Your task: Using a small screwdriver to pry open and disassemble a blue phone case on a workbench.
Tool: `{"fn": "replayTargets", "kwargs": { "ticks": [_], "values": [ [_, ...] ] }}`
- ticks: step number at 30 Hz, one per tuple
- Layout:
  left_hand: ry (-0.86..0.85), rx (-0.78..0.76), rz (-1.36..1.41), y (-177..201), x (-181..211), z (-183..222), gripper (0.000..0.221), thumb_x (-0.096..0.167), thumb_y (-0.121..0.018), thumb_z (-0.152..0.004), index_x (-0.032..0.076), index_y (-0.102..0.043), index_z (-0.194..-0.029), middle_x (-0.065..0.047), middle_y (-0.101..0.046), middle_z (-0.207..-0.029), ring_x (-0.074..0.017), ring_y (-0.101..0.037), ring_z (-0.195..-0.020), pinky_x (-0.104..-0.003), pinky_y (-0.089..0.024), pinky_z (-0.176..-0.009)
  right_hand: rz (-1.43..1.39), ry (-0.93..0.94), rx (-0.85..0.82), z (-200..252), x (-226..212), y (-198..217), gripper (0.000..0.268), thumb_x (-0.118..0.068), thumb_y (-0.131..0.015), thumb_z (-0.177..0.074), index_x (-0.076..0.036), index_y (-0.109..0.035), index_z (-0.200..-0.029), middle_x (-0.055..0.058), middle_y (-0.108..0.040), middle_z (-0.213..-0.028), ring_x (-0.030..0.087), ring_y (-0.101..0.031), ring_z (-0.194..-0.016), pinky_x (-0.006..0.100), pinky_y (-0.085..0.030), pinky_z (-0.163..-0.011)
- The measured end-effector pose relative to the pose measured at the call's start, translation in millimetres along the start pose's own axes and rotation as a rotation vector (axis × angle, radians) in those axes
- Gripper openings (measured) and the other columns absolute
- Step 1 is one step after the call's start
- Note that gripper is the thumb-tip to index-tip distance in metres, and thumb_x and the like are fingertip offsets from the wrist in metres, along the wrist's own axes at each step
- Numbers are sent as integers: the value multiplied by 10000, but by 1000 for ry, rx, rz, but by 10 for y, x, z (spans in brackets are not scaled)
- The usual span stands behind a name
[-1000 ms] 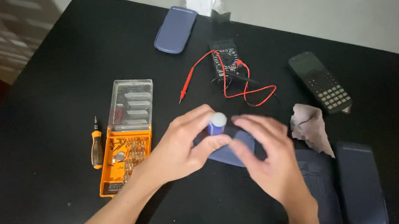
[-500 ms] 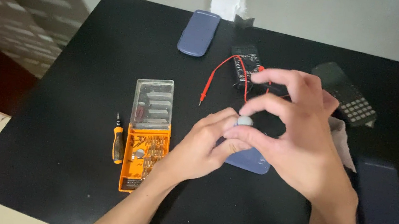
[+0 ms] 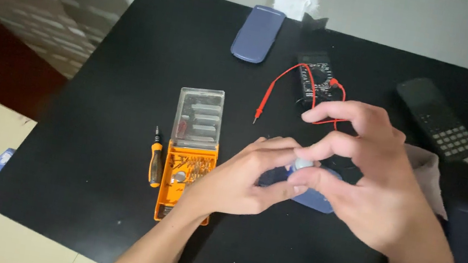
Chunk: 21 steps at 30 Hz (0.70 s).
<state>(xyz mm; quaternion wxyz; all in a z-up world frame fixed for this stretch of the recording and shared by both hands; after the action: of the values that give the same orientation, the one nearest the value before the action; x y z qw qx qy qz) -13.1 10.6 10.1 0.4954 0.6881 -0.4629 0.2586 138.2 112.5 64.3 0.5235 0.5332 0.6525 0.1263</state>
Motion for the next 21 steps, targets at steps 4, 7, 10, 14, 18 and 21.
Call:
{"fn": "replayTargets", "kwargs": {
  "ticks": [4, 7, 10, 14, 18, 21],
  "values": [
    [9, 43, 33, -45, -47, 15, 169, 183, -607, -1019, 29, -650, -1071, -115, -639, -1059, -265, -604, -947, -401, -499, -836, -11, -35, -30, 3, 7, 32, 105, -177, -833, -800, -186, -748, -861, -8, -632, -1316, 195, -605, -1280, 335, -408, -1096],
    [-50, 94, -1, -83, -86, 26, 169, 203, -638, -997, 36, -638, -975, -100, -636, -965, -273, -586, -888, -397, -471, -824, 143, -163, -72, 4, -4, 77, 45, -341, -791, -824, -315, -768, -794, -172, -654, -1320, 64, -609, -1271, 241, -447, -847],
    [9, 103, -42, -128, -158, 70, 207, 274, -643, -994, 81, -668, -1065, -53, -628, -1082, -243, -589, -1036, -396, -401, -902, 66, -177, -113, 18, -3, 89, 57, -323, -752, -857, -294, -782, -818, -128, -644, -1343, 89, -596, -1310, 303, -444, -917],
    [27, 104, -85, -157, -192, 82, 195, 269, -653, -991, 96, -658, -1082, -44, -631, -1124, -236, -591, -1099, -415, -375, -956, -3, -178, -146, 26, 6, 102, 137, -337, -703, -885, -251, -787, -820, -95, -645, -1359, 112, -613, -1287, 314, -433, -999],
    [-20, 169, -104, -195, -203, 77, 206, 277, -689, -968, 93, -651, -1053, -55, -658, -1120, -232, -614, -1098, -433, -393, -997, -1, -186, -171, 9, -23, 132, 125, -325, -699, -881, -253, -798, -852, -100, -653, -1369, 110, -638, -1271, 344, -436, -987],
    [-37, 220, -190, -214, -210, 66, 245, 331, -704, -938, 101, -627, -972, -23, -662, -1118, -228, -568, -1097, -414, -372, -927, 4, -127, -180, -3, -29, 142, 157, -338, -675, -895, -254, -808, -900, -67, -645, -1377, 120, -649, -1251, 318, -435, -957]
  ]
}}
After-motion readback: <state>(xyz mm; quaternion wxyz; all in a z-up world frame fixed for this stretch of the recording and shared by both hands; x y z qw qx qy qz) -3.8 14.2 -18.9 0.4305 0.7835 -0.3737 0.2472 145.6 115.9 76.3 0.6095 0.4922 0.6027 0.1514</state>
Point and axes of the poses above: each hand's wrist, its own z-axis away from the middle knuckle, its own y-axis out of the back of the hand, x = y × z, the point moved 2 cm from there along -z, towards the middle knuckle
